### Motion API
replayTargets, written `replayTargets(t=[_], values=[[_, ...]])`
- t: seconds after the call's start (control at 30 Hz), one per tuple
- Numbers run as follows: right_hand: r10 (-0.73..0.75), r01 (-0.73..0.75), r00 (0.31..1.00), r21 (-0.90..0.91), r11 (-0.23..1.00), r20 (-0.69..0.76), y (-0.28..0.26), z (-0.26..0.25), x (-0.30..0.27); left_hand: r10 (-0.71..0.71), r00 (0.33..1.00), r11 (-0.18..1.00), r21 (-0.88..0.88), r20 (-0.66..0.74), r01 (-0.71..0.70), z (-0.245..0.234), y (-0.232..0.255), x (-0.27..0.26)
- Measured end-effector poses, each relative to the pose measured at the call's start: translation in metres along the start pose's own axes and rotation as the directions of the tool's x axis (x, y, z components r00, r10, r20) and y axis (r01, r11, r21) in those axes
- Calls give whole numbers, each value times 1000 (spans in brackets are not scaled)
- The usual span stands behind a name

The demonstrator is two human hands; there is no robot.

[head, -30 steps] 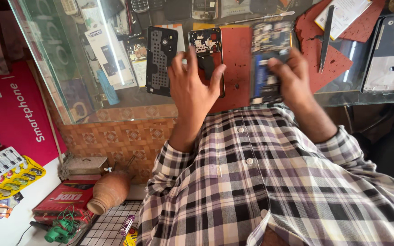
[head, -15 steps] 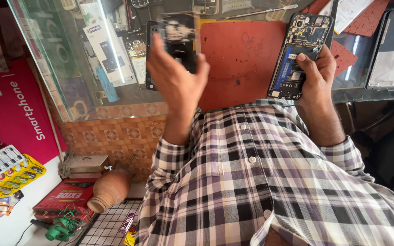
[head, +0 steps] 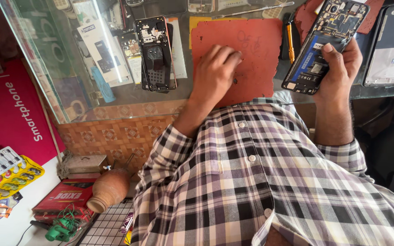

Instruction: The person repairs a mobile phone by using a screwdriver to remove screws, prying open the casing, and detaching internal components with tweezers and a prying tool.

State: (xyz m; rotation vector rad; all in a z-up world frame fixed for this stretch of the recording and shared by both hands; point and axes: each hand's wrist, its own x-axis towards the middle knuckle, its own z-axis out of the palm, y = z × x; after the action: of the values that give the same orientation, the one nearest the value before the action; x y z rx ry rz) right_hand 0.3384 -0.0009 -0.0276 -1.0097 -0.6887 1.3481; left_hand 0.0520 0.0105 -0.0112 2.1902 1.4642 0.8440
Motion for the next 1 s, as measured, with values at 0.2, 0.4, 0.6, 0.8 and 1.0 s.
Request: replayTargets(t=[0.2, 0.4, 0.6, 0.8, 1.0], values=[[24, -24, 1000, -22, 999, -13, -5, 3, -8, 188, 969, 963, 165, 158, -214, 15, -4, 10], [42, -42, 999, -16, 999, -15, 0, 5, -7, 232, 882, 833, 385, 409, -398, 39, 6, 13], [49, -49, 999, -31, 998, -4, 0, 5, -10, 128, 991, 947, 292, 40, -134, 25, -24, 15], [71, -70, 997, -68, 995, 8, -3, 11, -14, -304, 942, 894, 299, -143, 334, -75, -77, -28], [188, -154, 974, -235, 960, 127, 18, 38, -16, -281, 941, 862, 381, -188, 334, -96, -74, -39]])
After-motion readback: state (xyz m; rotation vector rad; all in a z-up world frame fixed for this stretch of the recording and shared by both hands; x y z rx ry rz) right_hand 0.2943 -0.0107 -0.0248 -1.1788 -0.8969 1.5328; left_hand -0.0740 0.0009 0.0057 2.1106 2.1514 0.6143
